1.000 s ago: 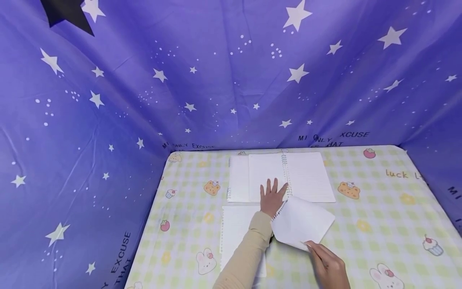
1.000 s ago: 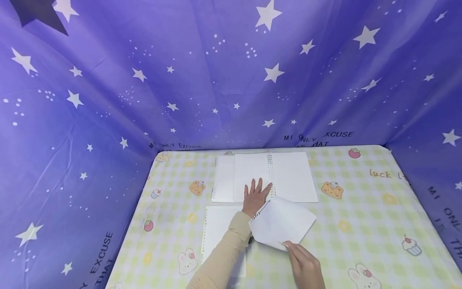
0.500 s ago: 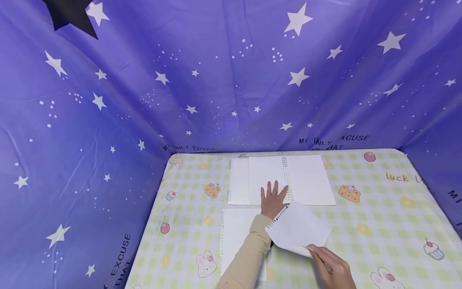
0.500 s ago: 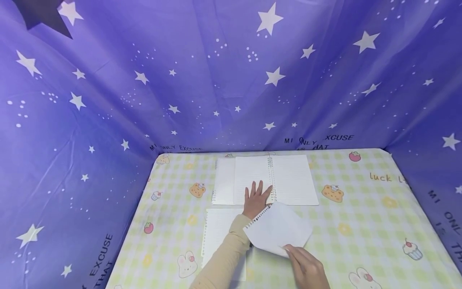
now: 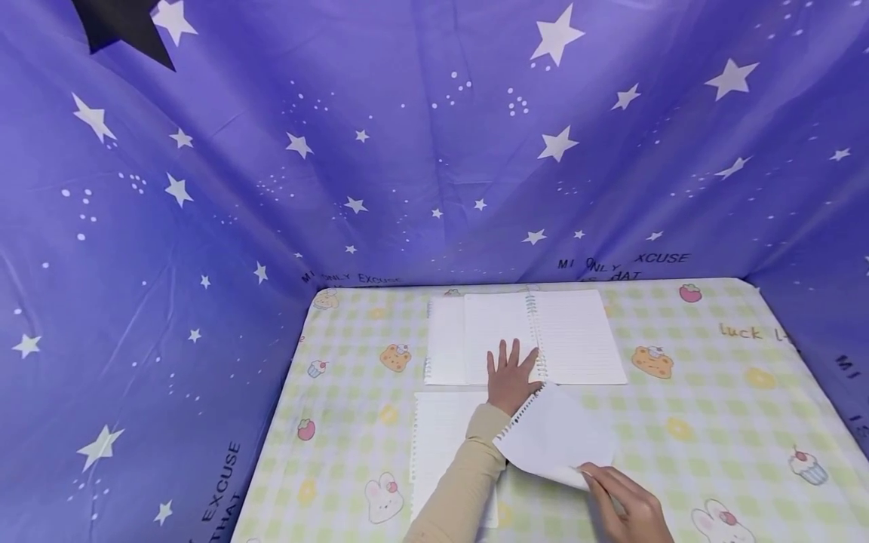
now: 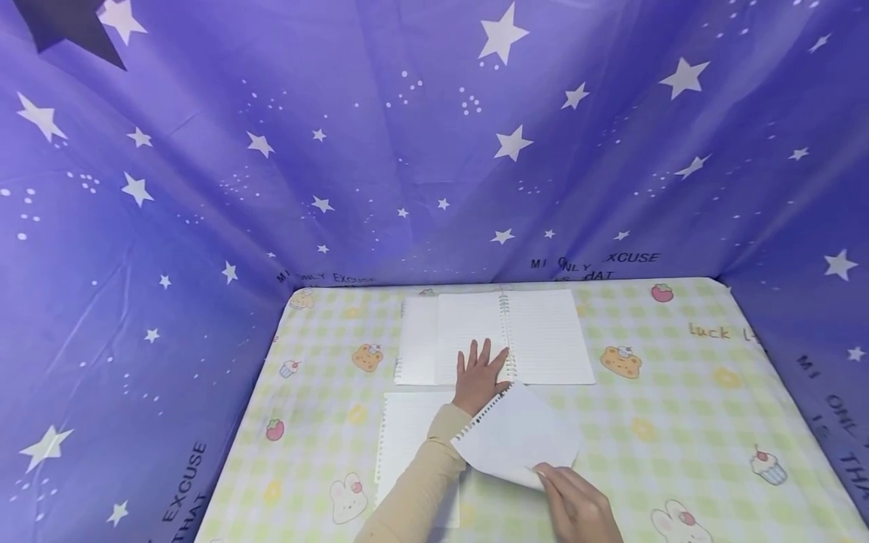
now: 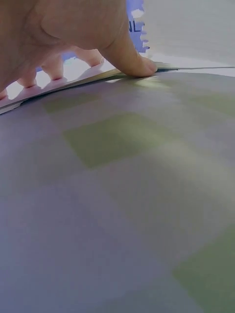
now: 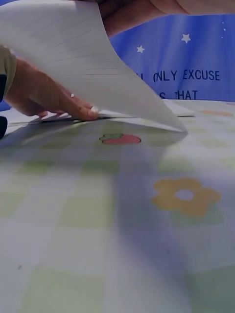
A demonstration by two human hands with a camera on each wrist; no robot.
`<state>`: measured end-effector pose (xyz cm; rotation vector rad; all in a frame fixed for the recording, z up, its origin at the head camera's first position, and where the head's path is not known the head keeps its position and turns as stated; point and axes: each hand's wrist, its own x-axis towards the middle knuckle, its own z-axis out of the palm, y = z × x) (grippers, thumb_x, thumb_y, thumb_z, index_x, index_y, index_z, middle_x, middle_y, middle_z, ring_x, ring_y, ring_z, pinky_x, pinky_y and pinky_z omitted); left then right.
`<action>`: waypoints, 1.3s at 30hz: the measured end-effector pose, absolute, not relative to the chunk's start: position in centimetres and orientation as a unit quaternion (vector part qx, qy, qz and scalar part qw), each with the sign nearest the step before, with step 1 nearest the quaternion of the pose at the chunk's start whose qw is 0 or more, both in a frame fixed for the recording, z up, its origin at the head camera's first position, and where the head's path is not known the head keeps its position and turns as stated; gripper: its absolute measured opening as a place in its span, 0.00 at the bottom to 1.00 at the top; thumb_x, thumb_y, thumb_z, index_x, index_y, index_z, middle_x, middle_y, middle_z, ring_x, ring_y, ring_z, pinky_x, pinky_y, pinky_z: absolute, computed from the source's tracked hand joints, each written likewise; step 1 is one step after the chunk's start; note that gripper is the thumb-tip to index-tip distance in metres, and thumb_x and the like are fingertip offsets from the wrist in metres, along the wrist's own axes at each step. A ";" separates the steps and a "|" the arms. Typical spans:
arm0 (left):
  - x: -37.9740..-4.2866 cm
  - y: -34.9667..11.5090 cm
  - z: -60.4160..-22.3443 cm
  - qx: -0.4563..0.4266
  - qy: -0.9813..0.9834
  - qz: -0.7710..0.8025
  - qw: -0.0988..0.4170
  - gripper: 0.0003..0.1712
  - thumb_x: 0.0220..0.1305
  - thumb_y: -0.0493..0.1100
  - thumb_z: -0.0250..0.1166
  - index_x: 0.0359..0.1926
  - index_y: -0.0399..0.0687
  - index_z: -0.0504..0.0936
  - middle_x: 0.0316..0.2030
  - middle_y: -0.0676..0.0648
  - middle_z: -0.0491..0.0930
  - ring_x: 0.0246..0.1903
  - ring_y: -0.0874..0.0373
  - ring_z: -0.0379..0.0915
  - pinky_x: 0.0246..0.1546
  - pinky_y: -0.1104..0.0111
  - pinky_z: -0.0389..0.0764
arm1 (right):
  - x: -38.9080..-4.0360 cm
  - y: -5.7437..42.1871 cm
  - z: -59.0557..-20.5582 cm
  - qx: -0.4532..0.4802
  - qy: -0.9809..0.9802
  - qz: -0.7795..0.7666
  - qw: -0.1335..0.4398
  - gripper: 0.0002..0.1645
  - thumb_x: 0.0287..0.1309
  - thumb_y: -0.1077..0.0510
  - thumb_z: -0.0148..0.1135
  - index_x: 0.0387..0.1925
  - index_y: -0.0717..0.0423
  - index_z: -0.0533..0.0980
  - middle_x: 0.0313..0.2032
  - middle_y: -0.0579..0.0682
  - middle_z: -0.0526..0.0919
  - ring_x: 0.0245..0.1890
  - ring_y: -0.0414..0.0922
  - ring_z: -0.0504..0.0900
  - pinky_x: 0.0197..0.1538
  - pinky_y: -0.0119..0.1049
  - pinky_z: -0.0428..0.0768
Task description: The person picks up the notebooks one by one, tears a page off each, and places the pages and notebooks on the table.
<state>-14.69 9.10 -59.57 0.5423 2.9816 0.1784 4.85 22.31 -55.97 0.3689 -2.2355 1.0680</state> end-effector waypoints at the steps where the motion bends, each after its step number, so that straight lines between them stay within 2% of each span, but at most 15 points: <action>1: -14.6 9.1 -59.6 0.179 0.981 0.058 0.053 0.38 0.56 0.68 0.53 0.68 0.72 0.57 0.70 0.50 0.50 0.69 0.48 0.39 0.66 0.51 0.48 | 4.9 22.3 -55.8 0.138 -0.848 0.405 0.312 0.10 0.49 0.69 0.65 0.36 0.59 0.83 0.29 0.42 0.83 0.29 0.31 0.81 0.35 0.16 0.75; 2: -14.6 9.1 -59.5 0.179 0.981 0.057 0.055 0.38 0.56 0.68 0.52 0.68 0.72 0.57 0.70 0.50 0.50 0.69 0.49 0.39 0.66 0.51 0.47 | 5.0 22.3 -55.7 0.136 -0.848 0.408 0.310 0.12 0.46 0.71 0.66 0.36 0.60 0.83 0.29 0.42 0.83 0.30 0.31 0.81 0.35 0.16 0.75; 8: -14.5 9.2 -59.6 0.167 0.981 0.072 0.066 0.39 0.56 0.70 0.50 0.68 0.72 0.55 0.71 0.51 0.46 0.70 0.50 0.35 0.67 0.51 0.43 | 5.1 22.2 -54.9 0.126 -0.851 0.414 0.299 0.13 0.46 0.71 0.66 0.36 0.57 0.83 0.29 0.42 0.84 0.30 0.32 0.81 0.35 0.16 0.75; 13: -14.4 8.7 -59.5 0.172 0.975 0.129 0.060 0.38 0.57 0.67 0.54 0.67 0.65 0.60 0.70 0.49 0.50 0.70 0.51 0.37 0.67 0.52 0.42 | 4.7 22.3 -54.1 0.104 -0.863 0.406 0.280 0.14 0.45 0.72 0.66 0.36 0.56 0.83 0.30 0.42 0.83 0.31 0.33 0.81 0.39 0.15 0.74; 17: -14.0 7.7 -59.8 0.198 0.957 0.206 0.052 0.32 0.61 0.60 0.55 0.65 0.58 0.65 0.68 0.49 0.56 0.69 0.55 0.43 0.68 0.58 0.44 | 4.0 22.6 -53.7 0.113 -0.861 0.407 0.284 0.12 0.49 0.70 0.65 0.36 0.57 0.82 0.31 0.43 0.83 0.32 0.35 0.82 0.41 0.15 0.74; 20: -13.4 6.7 -60.0 0.232 0.941 0.244 0.041 0.24 0.67 0.50 0.51 0.63 0.56 0.66 0.65 0.51 0.61 0.67 0.59 0.49 0.67 0.63 0.50 | 3.3 22.8 -53.5 0.143 -0.844 0.414 0.311 0.08 0.52 0.67 0.63 0.35 0.58 0.82 0.30 0.46 0.84 0.31 0.38 0.82 0.42 0.17 0.75; 23: -12.7 5.9 -59.9 0.260 0.925 0.276 0.036 0.21 0.70 0.41 0.46 0.62 0.55 0.68 0.62 0.54 0.66 0.64 0.61 0.56 0.65 0.67 0.56 | 2.8 23.0 -53.1 0.151 -0.838 0.415 0.321 0.07 0.54 0.66 0.62 0.35 0.58 0.82 0.30 0.47 0.84 0.31 0.37 0.82 0.42 0.16 0.74; 25: -12.3 5.3 -59.5 0.272 0.914 0.298 0.038 0.22 0.68 0.36 0.46 0.61 0.54 0.70 0.60 0.55 0.69 0.62 0.63 0.60 0.63 0.70 0.59 | 2.6 23.2 -52.8 0.148 -0.837 0.415 0.324 0.08 0.52 0.68 0.62 0.36 0.59 0.82 0.31 0.48 0.84 0.33 0.36 0.82 0.43 0.16 0.74; 28: -11.6 4.4 -58.7 0.283 0.897 0.335 0.062 0.24 0.63 0.31 0.53 0.59 0.53 0.72 0.57 0.55 0.72 0.58 0.63 0.65 0.60 0.72 0.63 | 2.3 23.4 -52.2 0.141 -0.839 0.412 0.326 0.13 0.48 0.73 0.63 0.36 0.60 0.82 0.32 0.49 0.84 0.36 0.33 0.81 0.43 0.16 0.73; 31: -10.8 3.6 -58.1 0.283 0.878 0.378 0.082 0.30 0.54 0.24 0.58 0.55 0.53 0.74 0.53 0.57 0.75 0.56 0.63 0.67 0.59 0.72 0.65 | 1.8 23.8 -51.5 0.135 -0.835 0.415 0.334 0.16 0.45 0.76 0.63 0.37 0.62 0.82 0.32 0.50 0.84 0.37 0.31 0.80 0.44 0.16 0.73; 35: -9.6 3.0 -57.7 0.282 0.841 0.447 0.112 0.34 0.49 0.19 0.52 0.53 0.53 0.75 0.51 0.58 0.76 0.56 0.65 0.67 0.58 0.72 0.66 | 1.1 24.3 -50.6 0.120 -0.832 0.416 0.346 0.14 0.48 0.75 0.62 0.37 0.63 0.82 0.31 0.50 0.84 0.38 0.29 0.79 0.44 0.15 0.73; 37: -9.0 2.8 -57.7 0.277 0.831 0.465 0.130 0.36 0.49 0.20 0.48 0.56 0.52 0.72 0.52 0.57 0.76 0.55 0.66 0.67 0.57 0.72 0.67 | 0.7 24.5 -50.2 0.113 -0.830 0.415 0.355 0.13 0.48 0.75 0.62 0.37 0.63 0.82 0.31 0.51 0.84 0.38 0.29 0.79 0.44 0.14 0.72; 39: -8.4 2.8 -57.7 0.272 0.821 0.480 0.147 0.34 0.52 0.22 0.48 0.59 0.51 0.70 0.52 0.56 0.75 0.54 0.66 0.68 0.56 0.72 0.69 | 0.3 24.6 -49.9 0.104 -0.830 0.408 0.366 0.14 0.47 0.75 0.62 0.37 0.63 0.82 0.31 0.51 0.84 0.38 0.27 0.78 0.44 0.14 0.71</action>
